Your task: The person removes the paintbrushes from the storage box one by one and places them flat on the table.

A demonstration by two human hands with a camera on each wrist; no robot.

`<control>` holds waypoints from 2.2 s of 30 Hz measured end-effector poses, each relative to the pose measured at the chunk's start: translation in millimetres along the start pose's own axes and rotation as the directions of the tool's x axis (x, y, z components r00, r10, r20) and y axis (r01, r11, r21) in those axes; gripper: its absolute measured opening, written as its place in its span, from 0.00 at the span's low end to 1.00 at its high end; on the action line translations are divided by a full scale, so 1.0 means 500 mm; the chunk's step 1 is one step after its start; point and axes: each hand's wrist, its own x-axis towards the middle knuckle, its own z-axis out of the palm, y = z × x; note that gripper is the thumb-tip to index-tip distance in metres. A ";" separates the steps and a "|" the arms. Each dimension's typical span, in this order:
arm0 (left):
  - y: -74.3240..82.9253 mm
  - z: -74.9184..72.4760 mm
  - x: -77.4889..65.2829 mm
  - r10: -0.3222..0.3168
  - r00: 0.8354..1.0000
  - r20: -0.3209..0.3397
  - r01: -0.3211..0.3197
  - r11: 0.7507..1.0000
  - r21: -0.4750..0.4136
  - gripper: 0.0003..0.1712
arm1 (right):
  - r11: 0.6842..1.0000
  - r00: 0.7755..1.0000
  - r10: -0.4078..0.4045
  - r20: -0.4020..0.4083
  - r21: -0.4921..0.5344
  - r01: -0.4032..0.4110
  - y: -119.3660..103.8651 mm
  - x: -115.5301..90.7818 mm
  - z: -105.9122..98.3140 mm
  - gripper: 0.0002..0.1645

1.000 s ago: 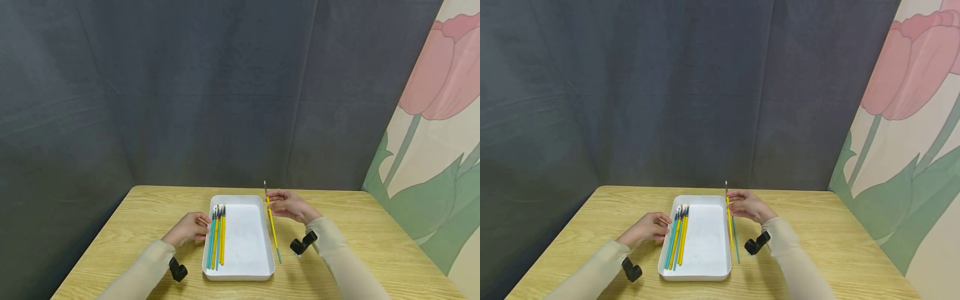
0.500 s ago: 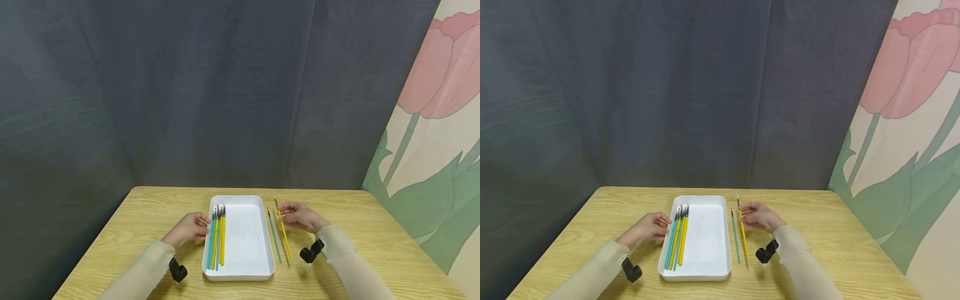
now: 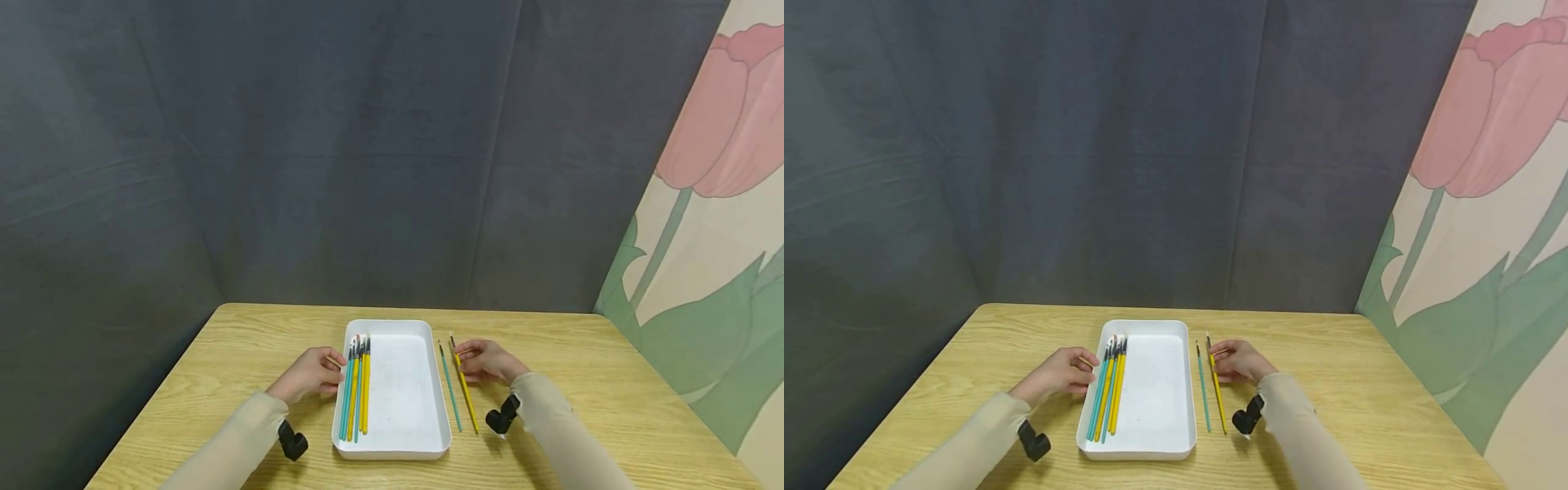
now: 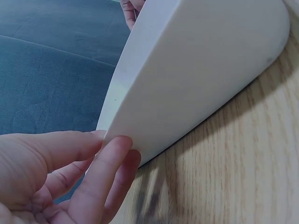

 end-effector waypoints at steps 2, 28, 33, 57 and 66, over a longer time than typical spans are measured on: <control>0.001 0.000 -0.001 0.000 1.000 0.000 0.000 1.000 0.001 0.14 | 1.000 1.000 0.006 -0.009 0.001 -0.006 0.001 0.004 0.003 0.26; -0.002 0.000 0.001 0.011 1.000 0.009 -0.011 1.000 -0.003 0.14 | 0.990 0.987 0.044 -0.155 -0.126 -0.064 0.007 0.025 0.032 0.21; -0.004 0.000 0.001 0.016 1.000 0.015 -0.016 1.000 -0.008 0.14 | 0.987 0.989 0.026 -0.148 -0.154 -0.049 0.002 0.020 0.037 0.22; 0.002 0.001 -0.003 0.005 1.000 -0.001 -0.005 1.000 0.012 0.13 | 0.972 0.984 0.011 -0.180 -0.229 -0.053 0.001 0.018 0.050 0.20; 0.001 -0.005 -0.001 0.021 0.999 0.027 -0.021 1.000 -0.003 0.15 | 0.979 0.991 -0.009 -0.135 -0.205 -0.019 0.001 0.013 0.045 0.22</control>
